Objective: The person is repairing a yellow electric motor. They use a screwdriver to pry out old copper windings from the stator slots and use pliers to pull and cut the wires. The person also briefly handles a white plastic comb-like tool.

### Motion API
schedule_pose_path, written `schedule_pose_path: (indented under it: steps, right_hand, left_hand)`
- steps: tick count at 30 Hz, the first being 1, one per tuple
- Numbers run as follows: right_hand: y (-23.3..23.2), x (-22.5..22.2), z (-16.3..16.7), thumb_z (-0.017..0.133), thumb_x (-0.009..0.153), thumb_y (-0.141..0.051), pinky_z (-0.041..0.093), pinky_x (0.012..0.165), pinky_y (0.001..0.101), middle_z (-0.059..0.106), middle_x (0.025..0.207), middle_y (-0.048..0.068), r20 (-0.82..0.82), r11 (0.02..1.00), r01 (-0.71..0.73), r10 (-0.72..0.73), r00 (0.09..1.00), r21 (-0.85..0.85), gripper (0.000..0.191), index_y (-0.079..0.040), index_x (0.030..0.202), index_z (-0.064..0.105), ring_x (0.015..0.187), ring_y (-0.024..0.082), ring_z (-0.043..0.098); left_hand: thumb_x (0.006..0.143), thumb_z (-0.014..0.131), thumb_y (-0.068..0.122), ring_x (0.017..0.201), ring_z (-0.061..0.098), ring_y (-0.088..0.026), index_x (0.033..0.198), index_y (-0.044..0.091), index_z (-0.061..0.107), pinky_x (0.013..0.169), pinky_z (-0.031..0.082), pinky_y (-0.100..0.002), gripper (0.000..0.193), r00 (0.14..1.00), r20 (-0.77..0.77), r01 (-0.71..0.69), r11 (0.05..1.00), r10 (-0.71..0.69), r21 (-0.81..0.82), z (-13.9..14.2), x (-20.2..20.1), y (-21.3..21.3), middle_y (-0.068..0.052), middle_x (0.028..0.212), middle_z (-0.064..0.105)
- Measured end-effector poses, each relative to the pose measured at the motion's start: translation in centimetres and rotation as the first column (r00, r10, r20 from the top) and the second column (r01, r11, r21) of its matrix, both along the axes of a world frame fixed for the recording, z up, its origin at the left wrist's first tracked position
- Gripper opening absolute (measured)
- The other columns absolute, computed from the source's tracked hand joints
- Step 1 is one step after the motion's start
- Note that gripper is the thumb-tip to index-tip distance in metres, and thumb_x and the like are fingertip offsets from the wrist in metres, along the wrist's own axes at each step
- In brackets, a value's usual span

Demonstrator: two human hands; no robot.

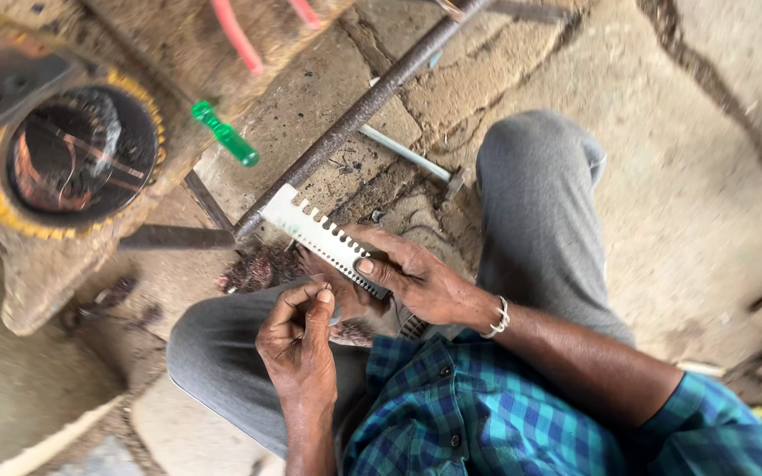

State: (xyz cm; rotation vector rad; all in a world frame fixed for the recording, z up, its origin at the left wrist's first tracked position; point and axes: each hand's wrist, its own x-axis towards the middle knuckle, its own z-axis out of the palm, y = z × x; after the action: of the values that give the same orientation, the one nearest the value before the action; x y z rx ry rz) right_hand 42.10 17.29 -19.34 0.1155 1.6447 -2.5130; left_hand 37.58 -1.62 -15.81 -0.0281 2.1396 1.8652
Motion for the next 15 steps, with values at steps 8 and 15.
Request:
schedule_pose_path:
  steps: [8, 15]
  right_hand:
    - [1.2, 0.7, -1.4, 0.044, 0.112, -0.019, 0.05, 0.061, 0.0254, 0.063, 0.085, 0.003, -0.121, 0.998, 0.061, -0.058, 0.991, 0.02, 0.022, -0.002, 0.124, 0.052, 0.071, 0.007, 0.059]
    - [2.0, 0.4, -0.8, 0.043, 0.108, -0.018, 0.054, 0.059, 0.0263, 0.064, 0.079, 0.003, -0.073, 1.0, 0.007, -0.007, 0.997, -0.002, 0.027, -0.001, 0.127, 0.052, 0.066, 0.008, 0.062]
  left_hand:
    - [0.095, 0.072, 0.011, 0.058, 0.045, -0.002, 0.102, 0.002, 0.073, 0.05, 0.035, -0.018, 0.011, 0.997, -0.009, 0.081, 0.991, -0.082, -0.109, -0.3, 0.6, 1.8, 0.002, 0.072, 0.063]
    - [0.096, 0.072, 0.011, 0.06, 0.049, -0.004, 0.103, 0.001, 0.072, 0.055, 0.039, -0.018, 0.012, 0.995, 0.0, 0.099, 0.989, -0.099, -0.106, -0.6, 0.5, 2.4, 0.001, 0.067, 0.06]
